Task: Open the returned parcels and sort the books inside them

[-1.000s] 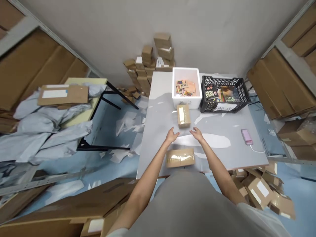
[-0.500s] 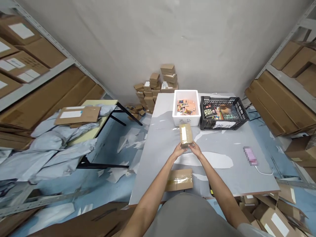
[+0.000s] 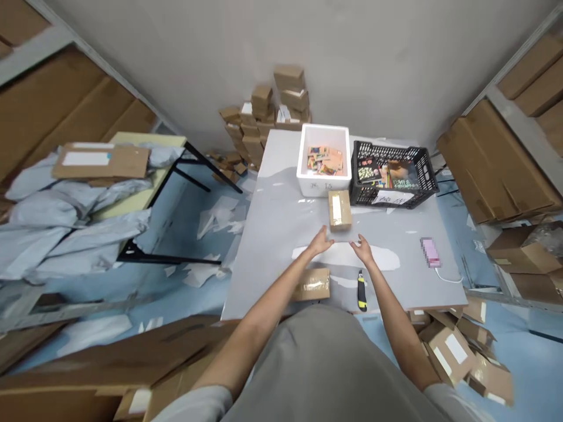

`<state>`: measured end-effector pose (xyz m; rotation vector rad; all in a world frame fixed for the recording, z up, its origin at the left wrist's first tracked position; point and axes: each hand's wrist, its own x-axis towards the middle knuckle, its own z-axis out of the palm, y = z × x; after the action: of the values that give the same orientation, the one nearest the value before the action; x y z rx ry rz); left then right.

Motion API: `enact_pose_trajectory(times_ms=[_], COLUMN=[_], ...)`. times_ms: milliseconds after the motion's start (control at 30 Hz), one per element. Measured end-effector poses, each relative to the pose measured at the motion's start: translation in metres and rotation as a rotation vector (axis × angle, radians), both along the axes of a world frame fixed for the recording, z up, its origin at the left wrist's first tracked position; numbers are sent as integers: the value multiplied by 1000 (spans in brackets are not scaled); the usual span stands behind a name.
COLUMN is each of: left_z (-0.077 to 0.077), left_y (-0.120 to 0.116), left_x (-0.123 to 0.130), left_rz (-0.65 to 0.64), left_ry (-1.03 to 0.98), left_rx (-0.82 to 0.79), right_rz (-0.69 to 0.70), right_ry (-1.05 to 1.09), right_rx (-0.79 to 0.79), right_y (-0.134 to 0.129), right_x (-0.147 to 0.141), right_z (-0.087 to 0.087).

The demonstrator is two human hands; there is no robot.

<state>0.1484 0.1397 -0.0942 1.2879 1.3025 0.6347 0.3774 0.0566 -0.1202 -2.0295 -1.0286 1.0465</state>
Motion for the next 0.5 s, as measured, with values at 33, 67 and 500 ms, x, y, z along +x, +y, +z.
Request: enact_pose_trajectory(times_ms=[33,67,500], left_z=[-4,-8,-29], left_y=[-10,-22,-176], left_x=[-17,-36,-214], left_rz=[19,35,148], left_ry=[24,54,343], left_rx=[-20,-30,-140], right_rz=[-11,-17,83], right_ry=[-40,-78,-474], right_rx=[-53,-110,-566], right_y=[-22,-46,-169], right_x=[5,9,-4], right_z=[-4,-7,-19])
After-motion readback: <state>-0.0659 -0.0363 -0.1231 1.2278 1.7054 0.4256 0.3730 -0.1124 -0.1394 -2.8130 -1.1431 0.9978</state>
